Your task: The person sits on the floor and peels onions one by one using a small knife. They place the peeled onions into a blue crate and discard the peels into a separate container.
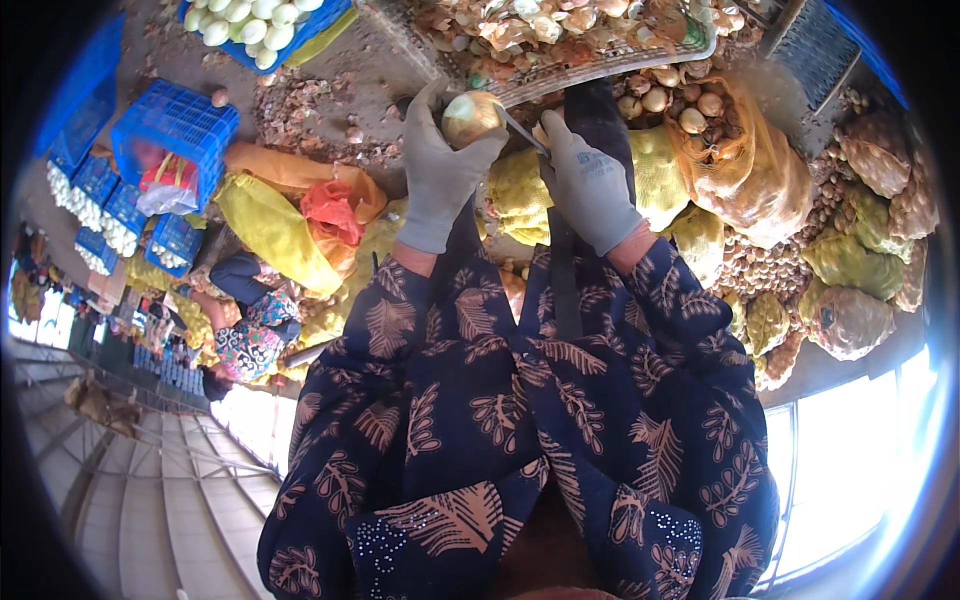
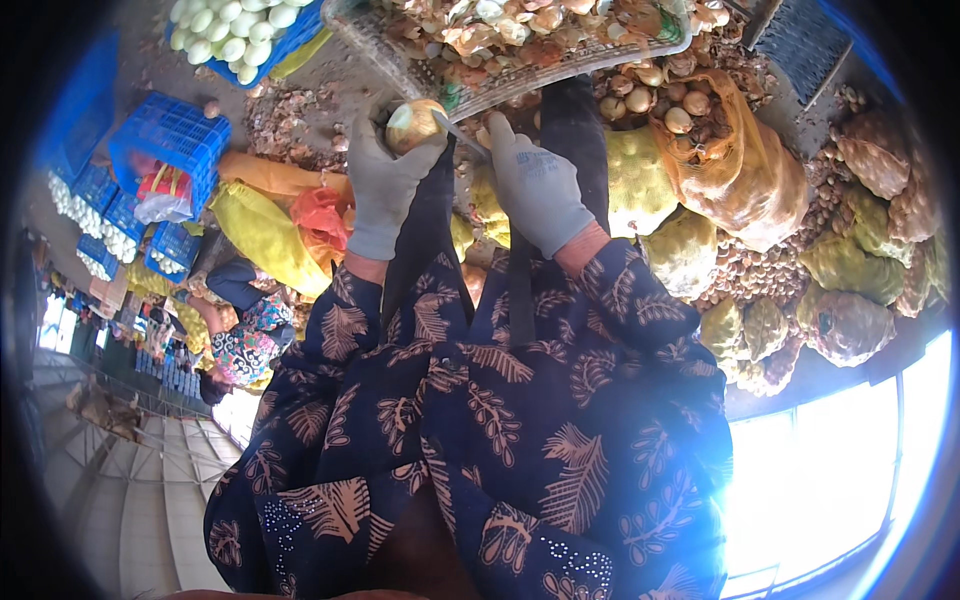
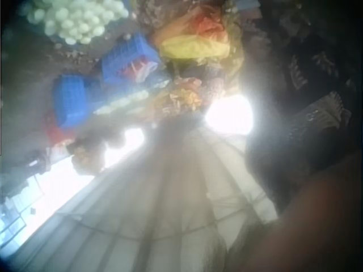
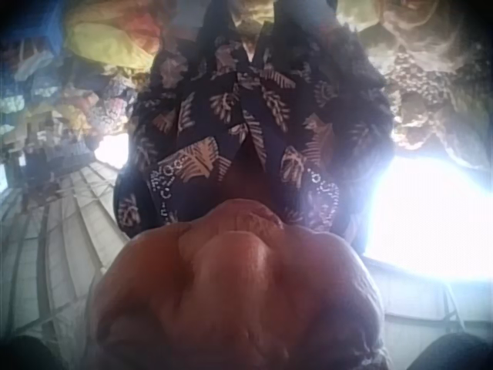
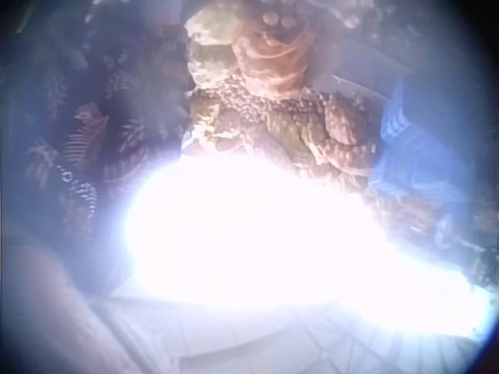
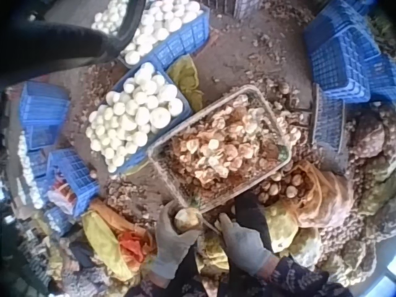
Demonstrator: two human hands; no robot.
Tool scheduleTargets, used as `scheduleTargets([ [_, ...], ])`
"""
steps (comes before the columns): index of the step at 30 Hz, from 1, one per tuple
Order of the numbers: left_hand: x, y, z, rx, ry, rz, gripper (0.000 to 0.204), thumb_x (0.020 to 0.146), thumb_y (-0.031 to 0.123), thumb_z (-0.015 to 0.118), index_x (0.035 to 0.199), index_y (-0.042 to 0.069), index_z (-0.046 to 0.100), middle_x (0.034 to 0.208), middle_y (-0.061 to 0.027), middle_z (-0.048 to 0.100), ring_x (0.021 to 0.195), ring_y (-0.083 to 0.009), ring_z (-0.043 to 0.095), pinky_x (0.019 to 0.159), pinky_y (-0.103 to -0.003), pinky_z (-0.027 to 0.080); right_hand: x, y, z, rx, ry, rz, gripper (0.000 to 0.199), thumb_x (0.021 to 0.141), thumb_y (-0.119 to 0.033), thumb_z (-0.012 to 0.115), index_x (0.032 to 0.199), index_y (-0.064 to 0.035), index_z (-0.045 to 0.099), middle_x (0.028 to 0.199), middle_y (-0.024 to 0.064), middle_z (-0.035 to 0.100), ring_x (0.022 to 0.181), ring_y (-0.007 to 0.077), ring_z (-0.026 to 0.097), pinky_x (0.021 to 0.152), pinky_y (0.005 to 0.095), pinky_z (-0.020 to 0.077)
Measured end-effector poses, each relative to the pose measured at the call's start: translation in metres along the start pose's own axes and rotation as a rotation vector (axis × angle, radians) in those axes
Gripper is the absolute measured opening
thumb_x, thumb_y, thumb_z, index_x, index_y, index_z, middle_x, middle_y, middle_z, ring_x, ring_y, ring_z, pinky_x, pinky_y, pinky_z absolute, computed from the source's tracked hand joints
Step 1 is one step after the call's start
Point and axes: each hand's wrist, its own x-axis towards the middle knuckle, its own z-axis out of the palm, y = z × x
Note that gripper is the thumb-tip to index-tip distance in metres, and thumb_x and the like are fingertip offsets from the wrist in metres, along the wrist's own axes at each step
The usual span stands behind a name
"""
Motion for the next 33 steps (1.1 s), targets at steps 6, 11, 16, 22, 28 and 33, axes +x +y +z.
scheduleTargets([
  [6,0.003,0.0,-0.006,-0.146,-0.062,-0.076,0.077,0.072,0.006,0.082,0.137,-0.005,0.042,0.121,-0.0126,0.057,0.109,-0.0211,0.06,0.097,-0.032,0.051,0.014,-0.008,-0.02,0.955,-0.425,0.516,0.032,0.097,-0.02,0.063,0.122,0.0002,0.057,0.075,0.0066,0.064,0.057,0.0126,0.056,0.05,0.0266,0.0439],
  [11,-0.002,-0.005,-0.011,-0.913,-0.175,-0.441,0.067,0.077,-0.006,0.07,0.137,-0.003,0.041,0.121,-0.0123,0.058,0.108,-0.0205,0.062,0.097,-0.031,0.052,0.011,0.001,-0.042,1.283,-0.65,0.751,0.035,0.1,-0.019,0.061,0.128,0.0017,0.055,0.073,0.0013,0.062,0.05,0.0034,0.047,0.045,0.0176,0.036],
  [16,-0.012,-0.018,-0.008,-0.919,-0.219,-0.466,0.061,0.083,-0.004,0.064,0.139,-0.002,0.039,0.131,-0.017,0.056,0.118,-0.0267,0.06,0.1,-0.041,0.052,0.004,0.003,-0.055,1.133,-0.412,0.672,0.034,0.097,-0.022,0.064,0.119,0.0038,0.061,0.078,0.003,0.066,0.058,0.0043,0.056,0.049,0.0199,0.0435],
  [22,-0.016,-0.007,0.002,-0.52,-0.242,-0.261,0.069,0.08,-0.008,0.064,0.143,-0.002,0.036,0.133,-0.0134,0.054,0.121,-0.0217,0.056,0.104,-0.034,0.048,0.022,-0.004,-0.018,0.926,-0.055,0.48,0.034,0.09,-0.017,0.074,0.116,0.0023,0.066,0.09,0.003,0.07,0.079,0.0037,0.062,0.067,0.0224,0.0507],
  [28,-0.013,0.02,-0.002,-0.466,-0.374,-0.36,0.072,0.08,-0.007,0.069,0.144,-0.002,0.037,0.132,-0.0118,0.054,0.121,-0.0185,0.055,0.101,-0.032,0.049,0.026,-0.007,-0.019,0.336,0.142,-0.033,0.023,0.086,-0.015,0.077,0.103,-0.0012,0.069,0.081,0.003,0.068,0.07,0.0036,0.061,0.059,0.0241,0.0476],
  [33,-0.013,0.005,-0.002,-0.7,-0.337,-0.396,0.066,0.083,0.002,0.074,0.141,-0.001,0.043,0.13,-0.0113,0.056,0.121,-0.0194,0.056,0.1,-0.033,0.051,0.028,-0.024,-0.033,1.069,0.013,0.494,0.019,0.094,-0.021,0.07,0.098,-0.0018,0.068,0.076,0.0032,0.069,0.057,0.0055,0.059,0.05,0.0209,0.047],
])
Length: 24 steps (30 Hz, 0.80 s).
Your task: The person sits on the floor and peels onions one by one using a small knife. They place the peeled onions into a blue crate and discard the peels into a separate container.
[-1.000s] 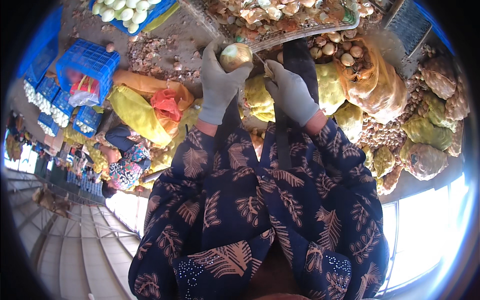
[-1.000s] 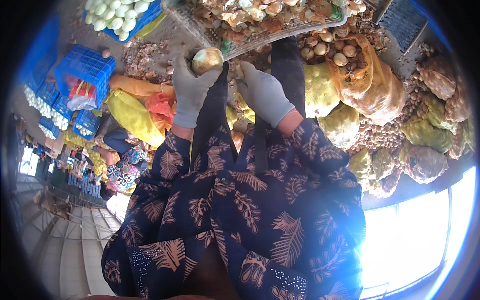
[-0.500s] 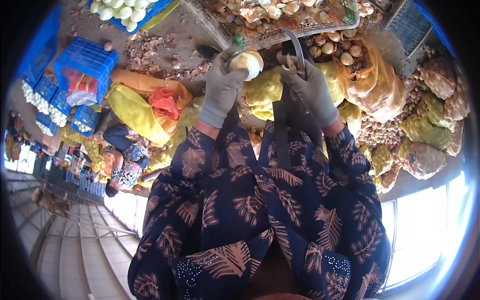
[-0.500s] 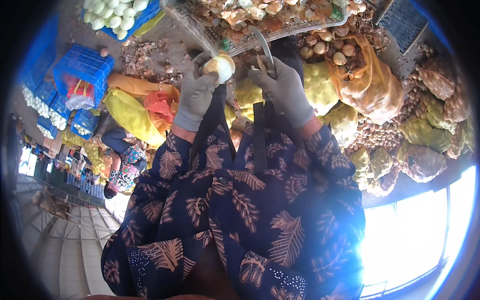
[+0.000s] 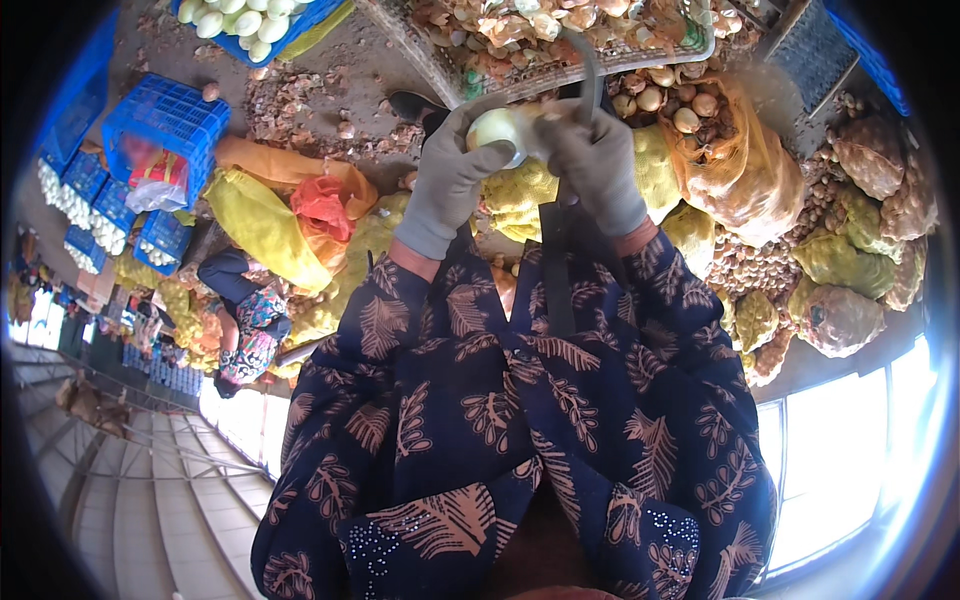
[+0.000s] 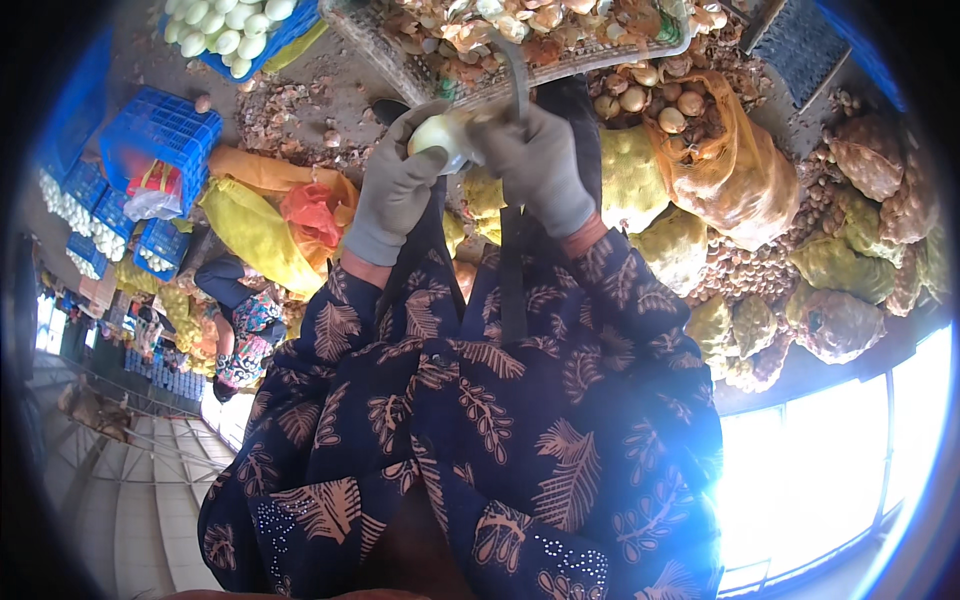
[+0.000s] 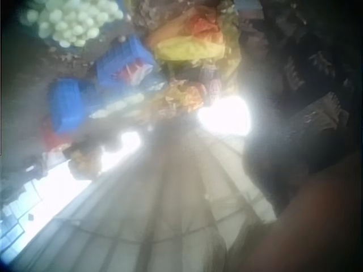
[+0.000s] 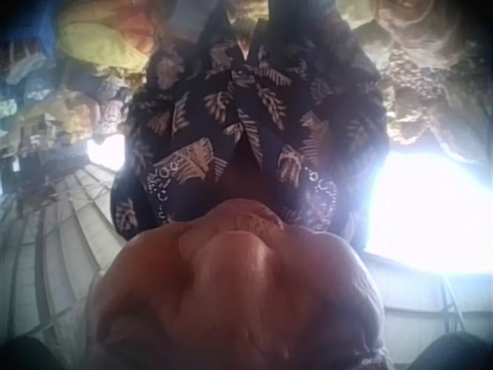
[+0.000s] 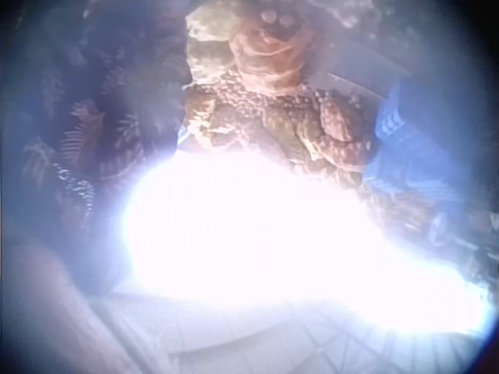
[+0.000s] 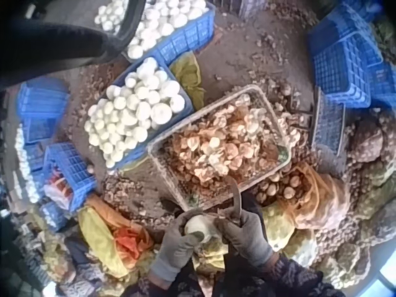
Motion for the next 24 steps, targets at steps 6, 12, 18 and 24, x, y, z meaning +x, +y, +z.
scheduleTargets([
  [6,0.004,-0.004,0.001,-0.22,-0.096,-0.029,0.06,0.086,0.006,0.073,0.139,-0.001,0.046,0.128,-0.0099,0.058,0.12,-0.0214,0.058,0.102,-0.035,0.05,0.013,0.013,-0.022,0.329,-0.194,0.192,0.021,0.095,-0.021,0.067,0.092,-0.0005,0.066,0.061,-0.0027,0.057,0.048,0.0042,0.051,0.045,0.0194,0.041],
  [12,0.004,-0.007,-0.002,-0.41,-0.144,-0.036,0.057,0.086,0.002,0.07,0.138,-0.001,0.047,0.126,-0.0096,0.06,0.118,-0.0203,0.059,0.104,-0.034,0.048,0.021,0.023,-0.031,0.744,-0.245,0.183,0.023,0.099,-0.02,0.061,0.099,0.0028,0.066,0.06,-0.0036,0.052,0.049,0.0045,0.047,0.046,0.0193,0.0391],
  [18,0.003,-0.014,0.0,-0.379,-0.127,-0.023,0.062,0.085,0.01,0.075,0.138,-0.002,0.045,0.131,-0.0137,0.058,0.123,-0.0256,0.058,0.103,-0.039,0.05,0.013,0.01,-0.022,0.637,-0.257,0.189,0.023,0.099,-0.02,0.059,0.1,0.0029,0.065,0.061,-0.002,0.054,0.046,0.0038,0.046,0.043,0.0171,0.0383],
  [24,0.006,-0.004,0.0,-0.278,-0.128,0.069,0.068,0.082,0.02,0.082,0.136,0.0,0.045,0.121,-0.0132,0.062,0.112,-0.0265,0.063,0.097,-0.039,0.054,0.057,0.034,-0.08,0.024,0.12,0.167,0.024,0.099,-0.018,0.061,0.113,0.0019,0.063,0.079,0.0057,0.068,0.068,0.0064,0.063,0.056,0.0216,0.0519],
])
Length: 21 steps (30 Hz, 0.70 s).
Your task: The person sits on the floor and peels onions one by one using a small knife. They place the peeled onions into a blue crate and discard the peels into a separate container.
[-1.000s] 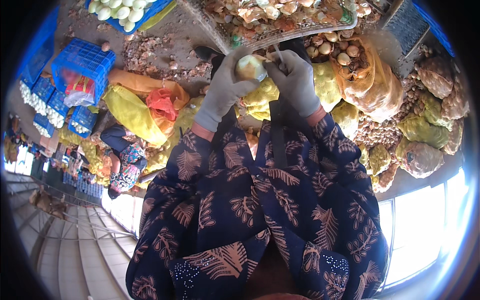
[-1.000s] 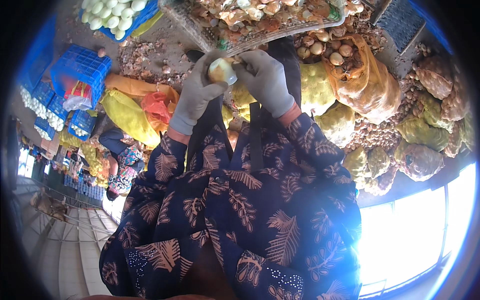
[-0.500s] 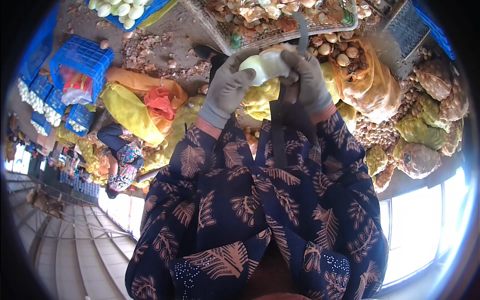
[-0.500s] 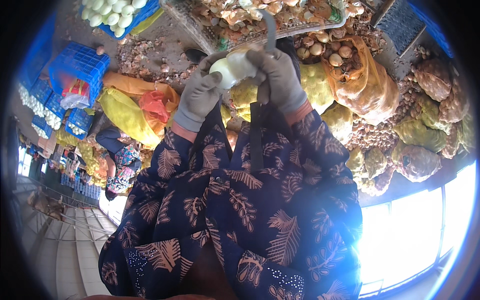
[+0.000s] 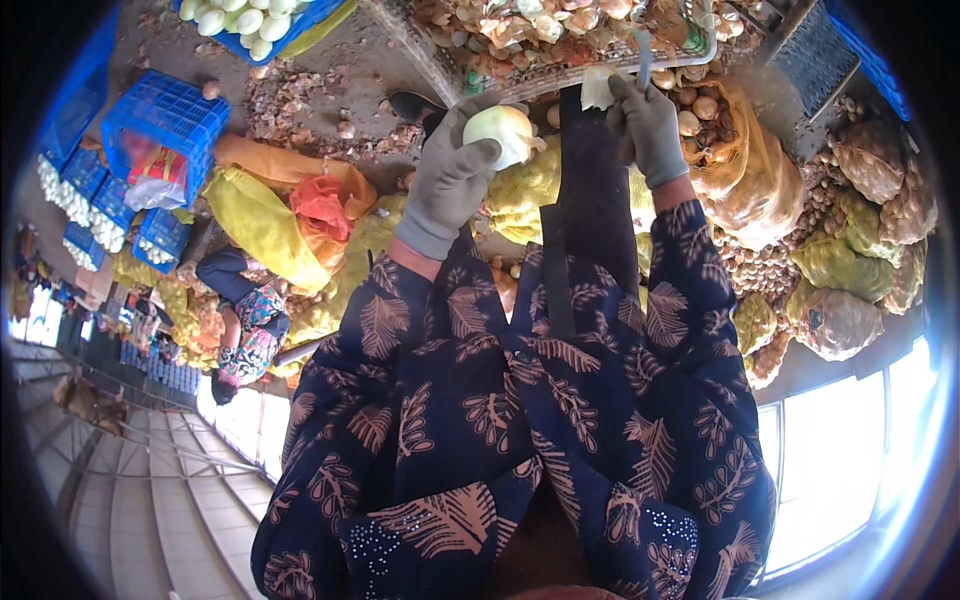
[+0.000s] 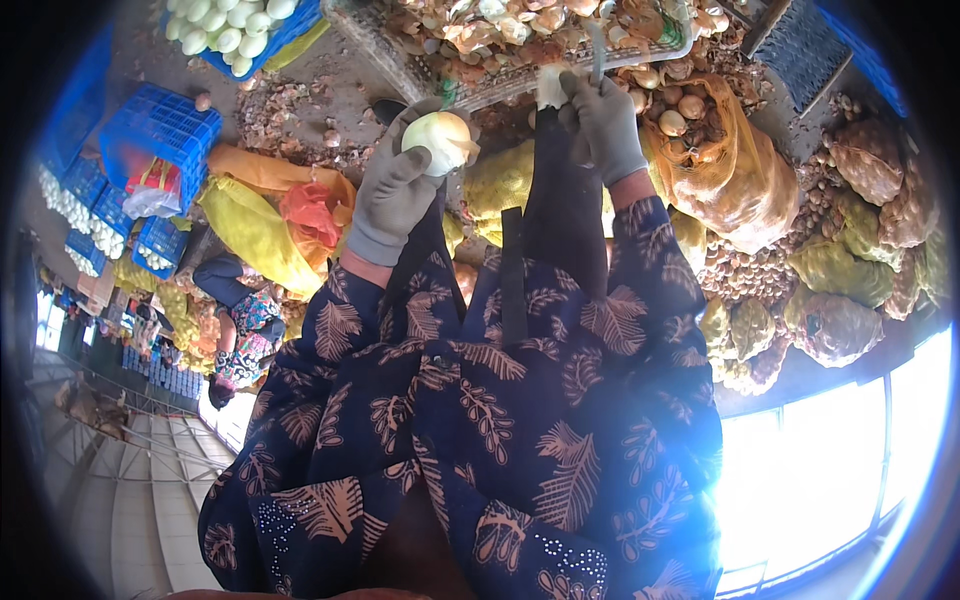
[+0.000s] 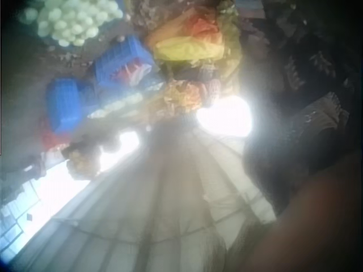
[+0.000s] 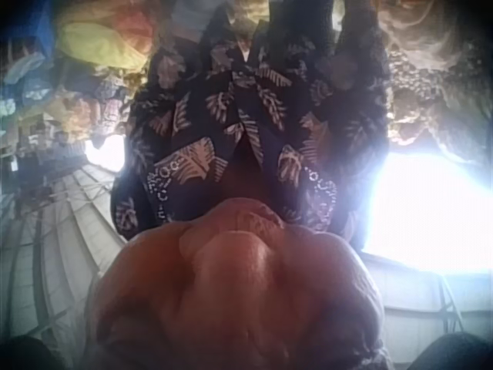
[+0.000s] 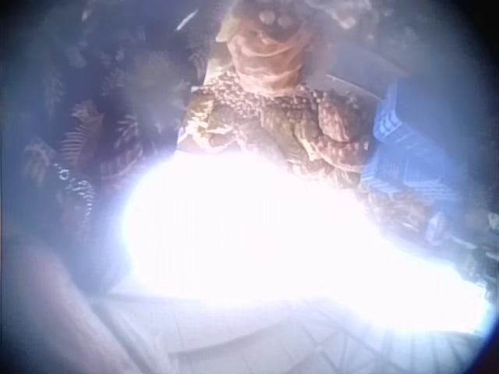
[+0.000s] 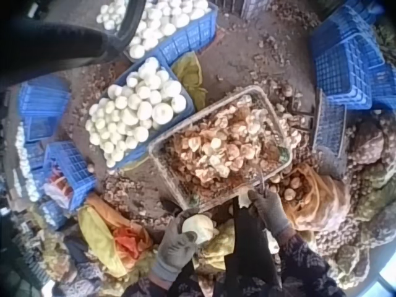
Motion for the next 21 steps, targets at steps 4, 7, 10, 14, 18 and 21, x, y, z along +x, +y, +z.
scheduleTargets([
  [4,0.0,-0.006,-0.02,0.181,0.196,0.117,0.077,0.078,0.031,0.086,0.135,0.001,0.045,0.118,-0.0108,0.063,0.108,-0.0233,0.063,0.095,-0.036,0.054,-0.041,0.003,0.023,-0.746,0.042,-0.575,0.039,0.089,-0.019,0.071,0.124,-0.0055,0.062,0.109,0.0148,0.072,0.08,0.0274,0.071,0.071,0.0351,0.0574],
  [7,0.003,-0.013,-0.024,0.321,0.269,0.202,0.08,0.075,0.035,0.088,0.134,0.001,0.045,0.119,-0.0087,0.061,0.107,-0.0203,0.062,0.094,-0.034,0.054,-0.071,0.011,0.042,-0.986,-0.092,-0.763,0.05,0.088,-0.017,0.069,0.134,-0.0079,0.051,0.101,0.0121,0.067,0.075,0.0274,0.068,0.063,0.0386,0.0543],
  [10,0.002,-0.01,-0.014,0.428,0.328,0.245,0.081,0.074,0.035,0.089,0.133,0.001,0.046,0.121,-0.0071,0.058,0.107,-0.0182,0.061,0.094,-0.032,0.055,-0.083,0.008,0.057,-0.967,-0.145,-0.74,0.058,0.084,-0.007,0.07,0.138,-0.0092,0.05,0.1,0.0123,0.066,0.077,0.0305,0.067,0.065,0.0388,0.0538],
  [14,0.006,-0.008,-0.003,0.473,0.385,0.287,0.083,0.071,0.028,0.092,0.133,-0.001,0.046,0.121,-0.0079,0.055,0.105,-0.0174,0.061,0.09,-0.029,0.056,-0.081,0.012,0.059,-1.029,-0.154,-0.704,0.058,0.084,-0.008,0.069,0.138,-0.0091,0.049,0.096,0.0122,0.063,0.076,0.0338,0.064,0.064,0.0412,0.0523],
  [18,0.004,-0.005,0.004,0.612,0.386,0.293,0.076,0.072,0.02,0.091,0.131,0.001,0.046,0.122,-0.008,0.055,0.108,-0.0174,0.06,0.093,-0.031,0.055,-0.076,0.018,0.056,-1.042,-0.161,-0.699,0.052,0.087,-0.014,0.067,0.135,-0.0083,0.047,0.093,0.0134,0.064,0.077,0.0334,0.066,0.064,0.0428,0.0522],
  [21,0.005,-0.005,0.001,0.888,0.371,0.367,0.073,0.072,0.01,0.088,0.131,0.001,0.046,0.122,-0.0089,0.055,0.109,-0.0185,0.059,0.094,-0.031,0.054,-0.069,0.027,0.058,-0.951,-0.149,-0.714,0.045,0.089,-0.018,0.066,0.13,-0.0074,0.049,0.091,0.0147,0.065,0.079,0.0341,0.066,0.064,0.0438,0.0525],
])
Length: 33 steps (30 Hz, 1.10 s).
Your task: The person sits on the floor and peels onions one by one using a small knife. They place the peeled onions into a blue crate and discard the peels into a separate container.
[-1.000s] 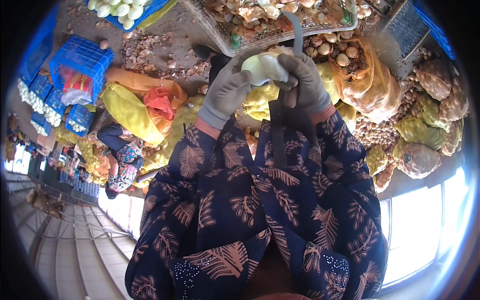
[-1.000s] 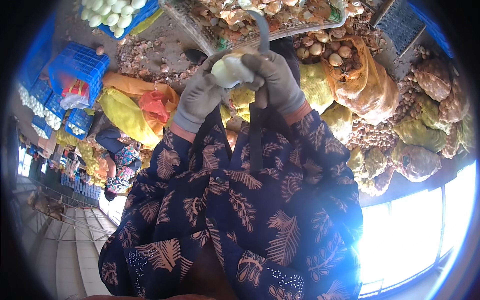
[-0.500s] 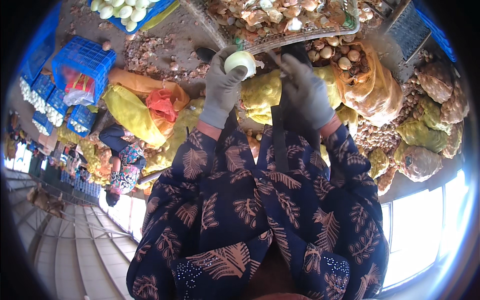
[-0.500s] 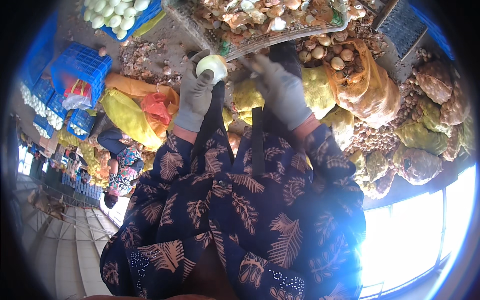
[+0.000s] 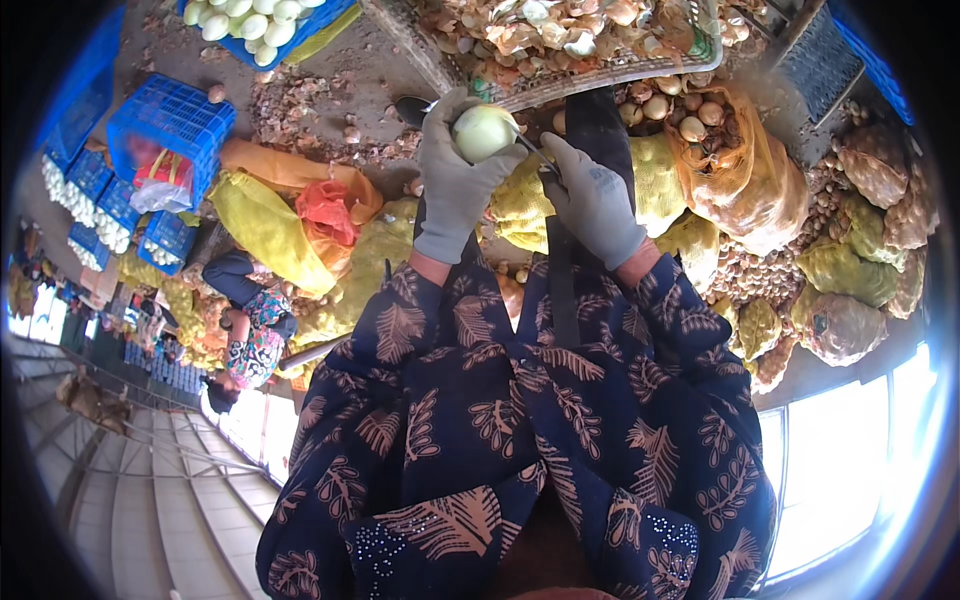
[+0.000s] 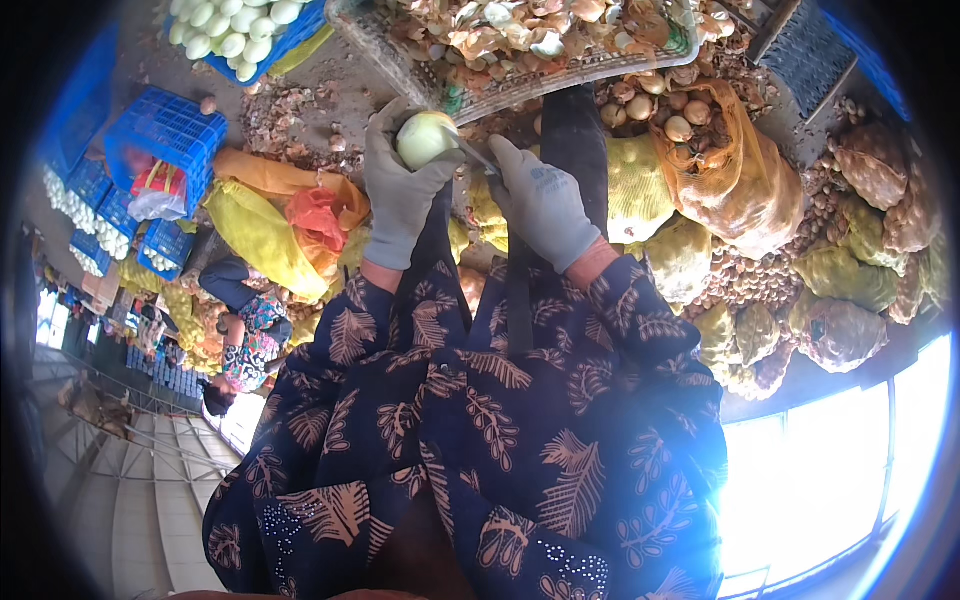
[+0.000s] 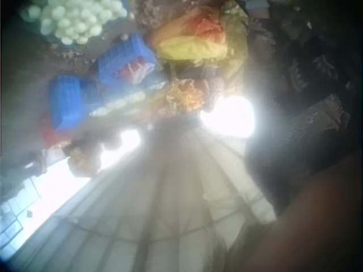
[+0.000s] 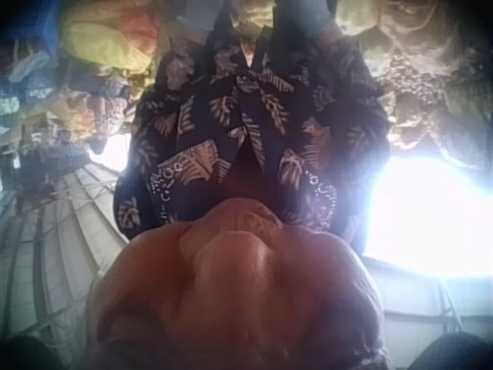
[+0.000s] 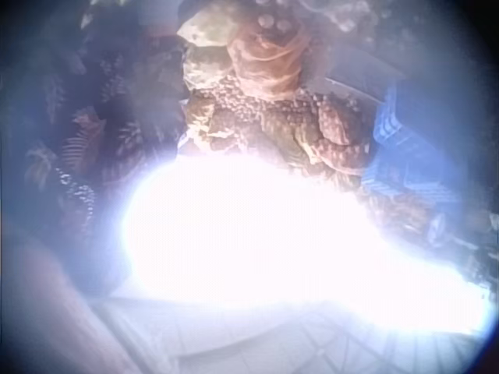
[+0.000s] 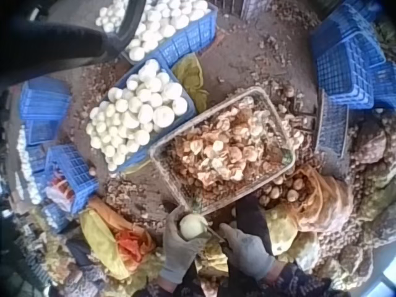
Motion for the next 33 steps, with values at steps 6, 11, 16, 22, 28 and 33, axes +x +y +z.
scheduleTargets([
  [6,0.007,-0.006,-0.001,0.389,-0.001,0.243,0.068,0.072,0.002,0.08,0.131,0.0,0.046,0.123,-0.0114,0.056,0.109,-0.0202,0.06,0.095,-0.031,0.052,0.011,-0.005,0.009,0.18,0.013,0.091,0.032,0.091,-0.016,0.065,0.12,-0.0036,0.059,0.083,0.0146,0.067,0.072,0.0317,0.065,0.064,0.0399,0.0525],
  [11,0.016,-0.001,0.001,-0.199,-0.052,-0.189,0.065,0.076,-0.001,0.076,0.132,-0.002,0.044,0.124,-0.0126,0.056,0.11,-0.0226,0.061,0.098,-0.033,0.052,0.03,-0.005,-0.019,1.14,-0.419,0.769,0.026,0.097,-0.023,0.063,0.107,0.0012,0.065,0.072,0.0005,0.061,0.053,0.003,0.047,0.046,0.0202,0.0387],
  [16,0.014,-0.025,-0.004,-0.688,-0.085,-0.39,0.064,0.079,-0.004,0.072,0.135,-0.002,0.041,0.126,-0.0124,0.055,0.111,-0.0222,0.061,0.097,-0.033,0.054,0.017,-0.001,-0.036,0.942,-0.372,0.73,0.036,0.097,-0.019,0.065,0.127,0.0002,0.059,0.078,0.0019,0.064,0.055,0.0039,0.053,0.048,0.0174,0.0394],
  [22,0.007,-0.012,0.007,-0.058,-0.16,-0.143,0.07,0.076,-0.002,0.074,0.137,-0.001,0.041,0.128,-0.0123,0.055,0.117,-0.0217,0.058,0.099,-0.033,0.053,0.022,0.001,-0.013,0.661,0.068,0.449,0.04,0.091,-0.018,0.069,0.126,0.0018,0.061,0.093,0.0076,0.072,0.08,0.0086,0.067,0.069,0.0251,0.0551],
  [28,0.001,-0.004,0.004,-0.056,-0.33,-0.135,0.078,0.072,-0.001,0.077,0.14,-0.001,0.04,0.127,-0.0113,0.056,0.114,-0.0189,0.059,0.096,-0.031,0.054,0.036,0.008,0.006,0.947,0.088,0.588,0.028,0.09,-0.012,0.066,0.114,0.0016,0.067,0.09,0.0057,0.071,0.07,0.0055,0.063,0.062,0.024,0.0531],
  [33,-0.004,0.001,0.004,-0.143,-0.226,-0.203,0.074,0.072,-0.003,0.078,0.137,-0.001,0.044,0.124,-0.01,0.058,0.106,-0.0157,0.062,0.091,-0.028,0.055,0.029,-0.012,-0.006,0.317,0.304,0.072,0.022,0.087,-0.004,0.068,0.108,0.0009,0.069,0.082,0.0012,0.07,0.066,0.0048,0.061,0.062,0.0226,0.0522],
])
